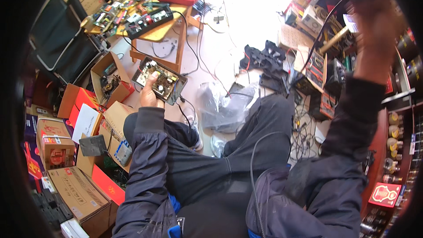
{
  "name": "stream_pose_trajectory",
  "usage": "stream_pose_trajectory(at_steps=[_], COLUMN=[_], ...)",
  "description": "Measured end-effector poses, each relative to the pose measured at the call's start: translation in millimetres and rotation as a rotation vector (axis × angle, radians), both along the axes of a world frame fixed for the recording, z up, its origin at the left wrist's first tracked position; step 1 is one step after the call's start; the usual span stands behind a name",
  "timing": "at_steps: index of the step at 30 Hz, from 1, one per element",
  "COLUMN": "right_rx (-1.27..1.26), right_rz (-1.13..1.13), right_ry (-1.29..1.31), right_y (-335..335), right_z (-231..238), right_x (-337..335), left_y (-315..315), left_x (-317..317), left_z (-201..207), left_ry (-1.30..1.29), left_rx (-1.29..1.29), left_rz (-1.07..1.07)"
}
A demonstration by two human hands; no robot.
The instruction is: The person sits on the floor and handles a black electronic device, opening it to reveal the circuit board. They use a hot glue gun to apply glue to components inside the device, then set the tool down and continue manipulating the board and wires.
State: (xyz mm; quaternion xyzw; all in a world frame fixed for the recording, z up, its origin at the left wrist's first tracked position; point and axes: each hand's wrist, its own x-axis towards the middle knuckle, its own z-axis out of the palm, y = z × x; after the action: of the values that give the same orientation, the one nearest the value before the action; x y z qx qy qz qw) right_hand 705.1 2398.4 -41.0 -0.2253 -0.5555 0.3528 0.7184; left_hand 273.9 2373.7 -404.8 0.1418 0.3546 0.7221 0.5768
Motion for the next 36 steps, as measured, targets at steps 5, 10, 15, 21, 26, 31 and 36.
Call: stream_pose_trajectory(at_steps=[5,10,15,21,26,31,36], right_rx=[-0.512,-0.489,-0.533,-0.618,-0.65,-0.579,-0.636], right_rz=[-0.137,-0.026,0.057,0.26,0.511,0.454,0.712], right_ry=[-0.382,-0.049,-0.051,0.118,0.042,0.163,0.205], right_y=[6.8,-11.9,-25.0,-43.6,-52.6,-68.4,-72.7], right_z=[-169.6,-236.7,-248.7,-253.4,-253.2,-252.4,-246.1], right_x=[-59.0,-136.1,-159.6,-184.5,-200.6,-200.0,-179.1], left_y=[-1.0,2.7,3.4,-27.7,-45.1,-49.1,-44.9], left_x=[-1.6,-36.4,-63.7,-51.5,-33.0,-21.9,-13.5], left_z=[26.2,64.5,60.7,42.2,36.3,30.2,29.6], left_ry=[-0.047,0.068,0.191,0.188,0.086,0.093,0.143], left_rx=[0.004,0.163,0.049,0.019,-0.007,-0.022,0.018], left_rz=[0.043,0.006,0.161,0.015,-0.037,-0.1,-0.164])
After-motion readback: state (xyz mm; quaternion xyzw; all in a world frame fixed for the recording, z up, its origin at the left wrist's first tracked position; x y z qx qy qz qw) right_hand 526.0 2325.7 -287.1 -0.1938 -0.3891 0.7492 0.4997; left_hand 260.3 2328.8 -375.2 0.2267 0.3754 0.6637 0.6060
